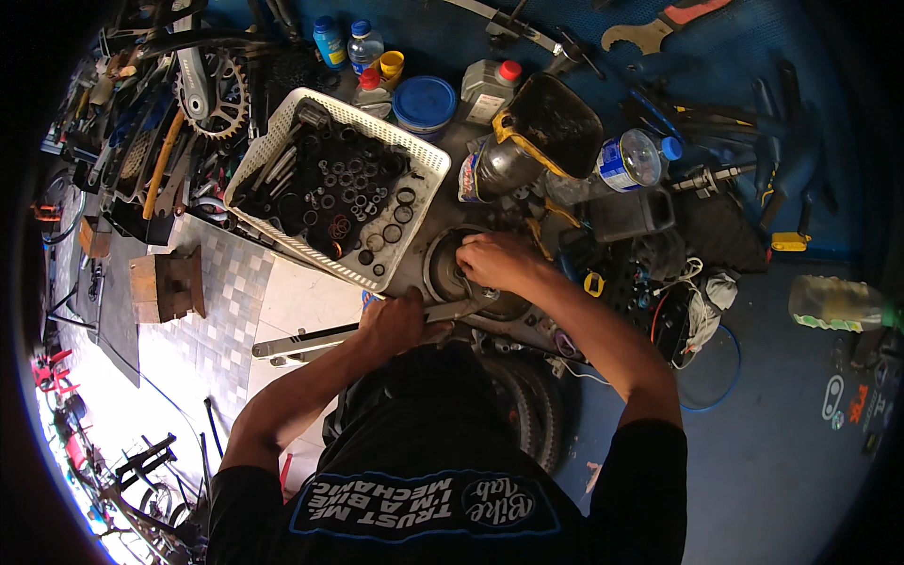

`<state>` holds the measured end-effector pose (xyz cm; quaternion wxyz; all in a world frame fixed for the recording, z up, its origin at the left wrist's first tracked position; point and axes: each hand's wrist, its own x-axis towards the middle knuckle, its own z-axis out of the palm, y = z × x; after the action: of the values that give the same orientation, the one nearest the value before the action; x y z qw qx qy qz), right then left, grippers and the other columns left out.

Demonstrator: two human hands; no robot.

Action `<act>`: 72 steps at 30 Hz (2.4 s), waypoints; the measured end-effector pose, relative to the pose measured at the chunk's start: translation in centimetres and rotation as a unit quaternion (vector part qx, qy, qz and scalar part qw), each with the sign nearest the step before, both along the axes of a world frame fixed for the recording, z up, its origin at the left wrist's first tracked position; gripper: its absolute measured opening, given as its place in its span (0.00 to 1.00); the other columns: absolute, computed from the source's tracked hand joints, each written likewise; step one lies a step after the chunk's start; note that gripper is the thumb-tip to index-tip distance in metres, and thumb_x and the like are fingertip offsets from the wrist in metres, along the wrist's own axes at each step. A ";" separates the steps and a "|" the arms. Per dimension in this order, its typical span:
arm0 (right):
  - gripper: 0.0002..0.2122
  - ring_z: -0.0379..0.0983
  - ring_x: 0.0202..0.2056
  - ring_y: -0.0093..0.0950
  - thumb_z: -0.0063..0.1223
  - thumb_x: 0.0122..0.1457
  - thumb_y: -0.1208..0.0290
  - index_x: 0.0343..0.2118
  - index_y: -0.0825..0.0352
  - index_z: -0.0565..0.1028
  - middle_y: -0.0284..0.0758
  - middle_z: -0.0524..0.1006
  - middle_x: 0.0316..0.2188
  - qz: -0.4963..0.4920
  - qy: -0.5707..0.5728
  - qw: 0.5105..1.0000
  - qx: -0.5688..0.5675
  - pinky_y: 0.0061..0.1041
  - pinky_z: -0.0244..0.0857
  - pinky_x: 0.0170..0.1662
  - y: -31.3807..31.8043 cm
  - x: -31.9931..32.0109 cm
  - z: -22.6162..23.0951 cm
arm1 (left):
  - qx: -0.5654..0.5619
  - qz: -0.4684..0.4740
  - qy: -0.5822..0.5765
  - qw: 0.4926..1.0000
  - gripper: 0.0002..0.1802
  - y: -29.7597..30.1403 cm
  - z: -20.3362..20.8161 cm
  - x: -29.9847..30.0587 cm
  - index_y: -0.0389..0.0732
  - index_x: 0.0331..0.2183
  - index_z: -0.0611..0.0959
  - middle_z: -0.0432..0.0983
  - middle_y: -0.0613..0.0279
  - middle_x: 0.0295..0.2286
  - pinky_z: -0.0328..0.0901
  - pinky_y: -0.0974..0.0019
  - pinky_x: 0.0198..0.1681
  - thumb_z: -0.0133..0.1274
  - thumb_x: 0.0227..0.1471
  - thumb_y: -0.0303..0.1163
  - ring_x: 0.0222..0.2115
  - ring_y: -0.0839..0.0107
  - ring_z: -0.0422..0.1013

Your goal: The person scrubs a bicycle fork with a brush and water, then uses a compressed air gun to blow out debris from the fork. The person handles the fork, brush, and air gun throughout the task.

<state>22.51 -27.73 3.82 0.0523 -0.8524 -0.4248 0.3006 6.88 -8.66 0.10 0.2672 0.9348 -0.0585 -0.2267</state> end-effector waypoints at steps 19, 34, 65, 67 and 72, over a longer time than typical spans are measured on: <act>0.08 0.80 0.25 0.41 0.60 0.47 0.72 0.15 0.66 0.76 0.40 0.76 0.16 -0.041 -0.059 0.997 0.031 0.41 0.74 0.35 0.8 -0.8 -4.6 | 0.007 -0.004 0.011 1.000 0.46 0.1 0.0 0.1 0.28 0.36 0.79 0.83 0.46 0.23 0.78 0.50 0.30 0.55 0.54 0.71 0.28 0.50 0.84; 0.08 0.80 0.38 0.47 0.59 0.52 0.72 0.31 0.72 0.79 0.50 0.81 0.31 -0.017 0.024 0.993 -0.111 0.43 0.74 0.43 2.0 0.0 -3.5 | -0.006 0.003 0.051 0.999 0.46 0.0 -0.2 0.1 0.27 0.38 0.79 0.84 0.44 0.27 0.78 0.50 0.37 0.57 0.53 0.71 0.33 0.49 0.84; 0.07 0.72 0.31 0.25 0.59 0.63 0.72 0.35 0.71 0.76 0.36 0.77 0.28 -0.321 -0.099 0.910 0.242 0.30 0.68 0.40 -6.4 -5.5 1.0 | -0.106 0.019 -0.003 0.994 0.45 10.1 2.9 -11.3 0.32 0.42 0.82 0.84 0.43 0.31 0.76 0.49 0.40 0.60 0.50 0.71 0.37 0.44 0.82; 0.06 0.75 0.31 0.26 0.61 0.61 0.73 0.35 0.71 0.79 0.37 0.79 0.28 -0.337 -0.111 0.905 0.236 0.30 0.69 0.39 -3.9 -6.9 1.2 | -0.096 0.058 0.010 0.994 0.44 11.7 3.4 -13.9 0.32 0.42 0.81 0.83 0.43 0.30 0.76 0.48 0.40 0.60 0.50 0.70 0.36 0.43 0.81; 0.10 0.81 0.36 0.30 0.62 0.65 0.65 0.43 0.65 0.83 0.38 0.85 0.36 -0.165 -0.030 0.962 0.216 0.29 0.73 0.42 6.3 -12.6 9.2 | -0.090 0.195 0.032 0.976 0.39 17.0 5.1 -21.1 0.34 0.43 0.80 0.83 0.42 0.30 0.75 0.46 0.40 0.62 0.51 0.64 0.35 0.43 0.81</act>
<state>9.96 -21.48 13.00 0.2713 -0.8878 -0.3343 0.1629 -14.18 8.30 5.19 0.3914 0.8925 0.1133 -0.1934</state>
